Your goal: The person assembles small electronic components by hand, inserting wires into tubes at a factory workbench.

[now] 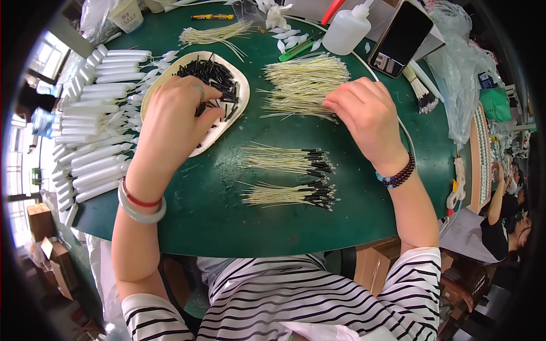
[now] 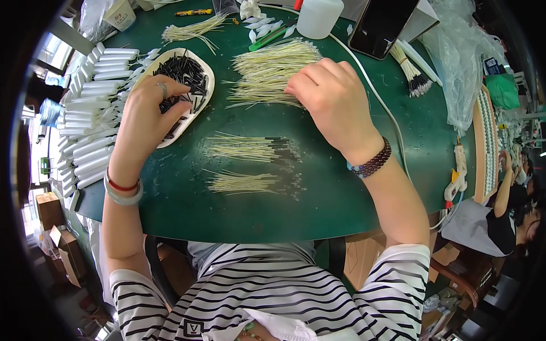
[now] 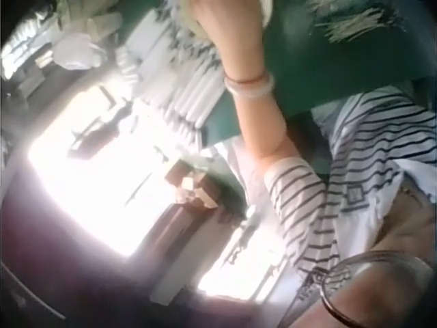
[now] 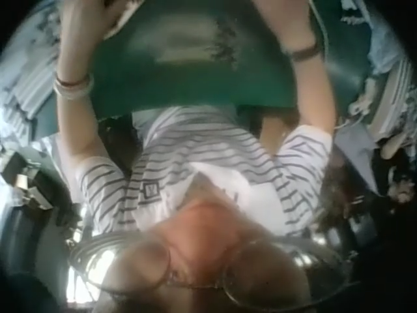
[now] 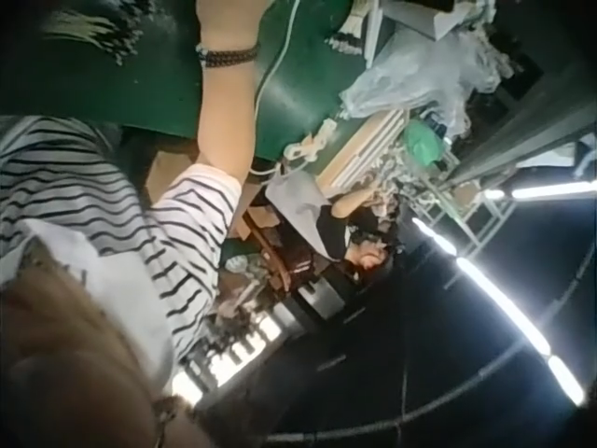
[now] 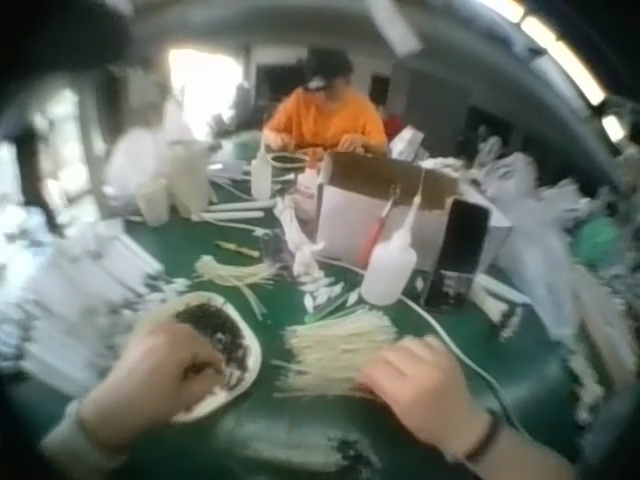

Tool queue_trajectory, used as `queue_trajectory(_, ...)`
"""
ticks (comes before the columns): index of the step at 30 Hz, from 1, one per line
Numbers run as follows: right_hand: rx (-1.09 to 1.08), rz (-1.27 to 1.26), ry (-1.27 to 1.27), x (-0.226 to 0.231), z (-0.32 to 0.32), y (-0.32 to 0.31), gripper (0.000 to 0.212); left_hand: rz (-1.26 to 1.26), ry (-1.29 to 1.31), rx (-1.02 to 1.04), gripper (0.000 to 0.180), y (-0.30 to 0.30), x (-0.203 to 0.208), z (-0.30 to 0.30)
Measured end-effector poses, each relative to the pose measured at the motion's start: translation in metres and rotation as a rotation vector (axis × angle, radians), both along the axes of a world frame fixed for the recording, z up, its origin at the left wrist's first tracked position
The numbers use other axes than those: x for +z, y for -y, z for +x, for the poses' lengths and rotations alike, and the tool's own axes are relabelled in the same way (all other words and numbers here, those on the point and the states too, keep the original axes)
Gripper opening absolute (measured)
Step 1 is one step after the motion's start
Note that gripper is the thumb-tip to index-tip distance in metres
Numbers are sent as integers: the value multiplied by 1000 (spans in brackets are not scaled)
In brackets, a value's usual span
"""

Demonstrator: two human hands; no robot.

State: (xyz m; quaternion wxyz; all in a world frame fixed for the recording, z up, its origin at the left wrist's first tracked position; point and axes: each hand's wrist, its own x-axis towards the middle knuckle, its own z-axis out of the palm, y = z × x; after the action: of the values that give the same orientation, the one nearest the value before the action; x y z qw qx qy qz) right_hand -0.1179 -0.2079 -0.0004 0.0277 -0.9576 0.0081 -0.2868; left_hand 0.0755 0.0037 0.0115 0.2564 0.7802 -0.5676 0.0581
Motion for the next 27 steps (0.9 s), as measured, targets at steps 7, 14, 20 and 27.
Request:
queue_trajectory(7,56,-69,44,-2,2,1,11,126,20,-34,10,5,-11,7)
queue_trajectory(14,31,350,-16,8,-3,-16,14,174,255,-142,4,5,-5,5)
queue_trajectory(20,79,459,-70,1,-2,-13,10,196,125,-144,23,-2,-4,5)
queue_trajectory(27,26,250,-59,-4,-2,-7,16,-163,180,-75,7,7,2,-2)
